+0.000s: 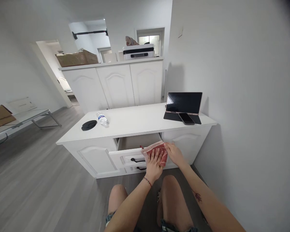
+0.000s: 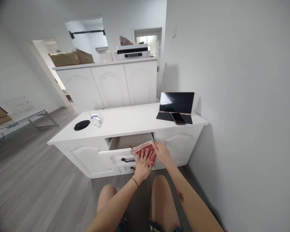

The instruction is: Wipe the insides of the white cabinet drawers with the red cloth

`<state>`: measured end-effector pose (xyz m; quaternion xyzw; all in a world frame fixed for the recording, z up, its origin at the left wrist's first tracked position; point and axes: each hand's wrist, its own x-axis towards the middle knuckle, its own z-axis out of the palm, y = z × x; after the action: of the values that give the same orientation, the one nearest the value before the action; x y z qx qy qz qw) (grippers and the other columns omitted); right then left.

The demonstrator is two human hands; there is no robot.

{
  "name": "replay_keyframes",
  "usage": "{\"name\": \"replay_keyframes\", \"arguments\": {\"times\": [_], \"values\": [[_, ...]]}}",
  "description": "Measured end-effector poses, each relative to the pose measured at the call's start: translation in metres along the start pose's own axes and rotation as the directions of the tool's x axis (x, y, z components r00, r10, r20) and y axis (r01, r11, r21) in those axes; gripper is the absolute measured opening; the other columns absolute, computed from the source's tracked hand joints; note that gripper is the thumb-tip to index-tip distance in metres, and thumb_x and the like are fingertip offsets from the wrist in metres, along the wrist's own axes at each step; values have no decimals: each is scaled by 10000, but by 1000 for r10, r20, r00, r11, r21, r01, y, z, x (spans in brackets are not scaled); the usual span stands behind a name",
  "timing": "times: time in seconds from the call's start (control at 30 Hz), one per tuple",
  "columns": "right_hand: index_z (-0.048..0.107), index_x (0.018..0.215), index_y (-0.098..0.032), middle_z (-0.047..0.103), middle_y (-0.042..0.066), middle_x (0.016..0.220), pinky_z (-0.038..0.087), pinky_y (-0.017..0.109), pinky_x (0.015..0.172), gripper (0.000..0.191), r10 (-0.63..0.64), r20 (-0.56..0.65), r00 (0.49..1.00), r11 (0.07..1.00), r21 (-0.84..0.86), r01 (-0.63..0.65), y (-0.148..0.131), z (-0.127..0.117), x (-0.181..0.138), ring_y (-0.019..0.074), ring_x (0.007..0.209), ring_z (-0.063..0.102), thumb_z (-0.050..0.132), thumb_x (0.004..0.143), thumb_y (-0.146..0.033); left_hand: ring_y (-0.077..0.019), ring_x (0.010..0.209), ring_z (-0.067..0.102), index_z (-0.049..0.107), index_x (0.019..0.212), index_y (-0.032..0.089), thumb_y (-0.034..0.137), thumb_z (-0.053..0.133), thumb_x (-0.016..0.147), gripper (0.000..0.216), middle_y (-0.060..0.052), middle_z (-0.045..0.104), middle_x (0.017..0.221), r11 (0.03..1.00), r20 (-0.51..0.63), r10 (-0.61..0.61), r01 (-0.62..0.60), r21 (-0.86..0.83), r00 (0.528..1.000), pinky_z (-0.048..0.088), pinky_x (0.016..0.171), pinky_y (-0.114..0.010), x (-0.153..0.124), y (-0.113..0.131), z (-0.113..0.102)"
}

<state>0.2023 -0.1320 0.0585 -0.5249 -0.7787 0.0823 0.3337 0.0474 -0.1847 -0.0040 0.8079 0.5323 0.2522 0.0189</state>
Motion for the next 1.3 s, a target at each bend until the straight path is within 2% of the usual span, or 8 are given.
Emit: {"name": "replay_keyframes", "arguments": {"times": [0.13, 0.27, 0.43, 0.7, 0.9, 1.03, 1.17, 1.3], "values": [[586, 1216, -214, 699, 79, 1123, 507, 374, 839, 460, 10, -67, 998, 999, -43, -13, 1, 3, 1, 229, 999, 652, 254, 974, -421, -260, 1435, 173, 284, 1467, 261, 298, 439, 888, 601, -18, 305, 1536, 988, 51, 150, -147, -49, 987, 117, 1165, -507, 1, -9, -9], [647, 1092, -223, 718, 64, 1042, 502, 335, 783, 467, -4, -40, 999, 999, -54, 1, -3, -1, 1, 215, 963, 649, 248, 976, -436, -207, 1388, 303, 409, 1409, 260, 262, 453, 862, 548, -11, 442, 1464, 964, 173, 262, -249, -92, 949, 136, 1170, -427, -2, -24, -26], [675, 1008, -235, 717, 55, 1050, 486, 325, 827, 429, -33, -31, 999, 996, -86, 30, -7, -1, 1, 209, 1037, 624, 291, 973, -422, -196, 1366, 346, 466, 1373, 253, 265, 442, 855, 519, -24, 490, 1428, 970, 230, 241, -232, -68, 943, 151, 1161, -387, -14, -41, -50], [670, 1015, -236, 708, 50, 1097, 474, 365, 879, 345, -8, -41, 999, 995, -98, 3, 0, 9, 0, 234, 1119, 593, 376, 953, -404, -184, 1371, 344, 348, 1437, 296, 252, 476, 838, 614, 13, 453, 1453, 980, 191, 188, -198, 32, 963, 153, 1171, -382, -43, -77, -77], [667, 989, -225, 717, 77, 1027, 404, 437, 982, 327, -54, -43, 998, 988, -145, 47, -3, 9, 1, 242, 992, 638, 391, 947, -395, -183, 1386, 314, 313, 1445, 343, 227, 412, 873, 592, 40, 436, 1463, 994, 86, 78, -85, 71, 993, 110, 1180, -396, -80, -122, -86], [670, 1049, -210, 714, 108, 1012, 345, 488, 1016, 354, -107, -18, 994, 964, -245, 100, -9, 11, 2, 269, 996, 620, 385, 948, -394, -220, 1399, 287, 383, 1412, 348, 251, 415, 873, 549, 29, 435, 1466, 990, -71, -110, 116, 79, 991, 106, 1178, -463, -108, -150, -74], [671, 1089, -216, 712, 113, 1005, 326, 505, 1020, 339, -107, -9, 994, 946, -307, 99, -12, 16, 2, 279, 1008, 608, 413, 942, -379, -247, 1440, 155, 416, 1407, 273, 286, 384, 885, 523, -23, 405, 1490, 957, -208, -278, 289, 27, 938, 117, 1169, -518, -123, -151, -49], [677, 1068, -201, 714, 115, 1028, 326, 537, 1006, 329, -101, 9, 995, 947, -306, 99, -11, 19, 3, 295, 1036, 607, 408, 949, -350, -267, 1452, 36, 424, 1393, 152, 325, 328, 904, 527, -112, 294, 1540, 890, -317, -453, 401, -218, 833, 98, 1168, -521, -115, -121, -18]]}}
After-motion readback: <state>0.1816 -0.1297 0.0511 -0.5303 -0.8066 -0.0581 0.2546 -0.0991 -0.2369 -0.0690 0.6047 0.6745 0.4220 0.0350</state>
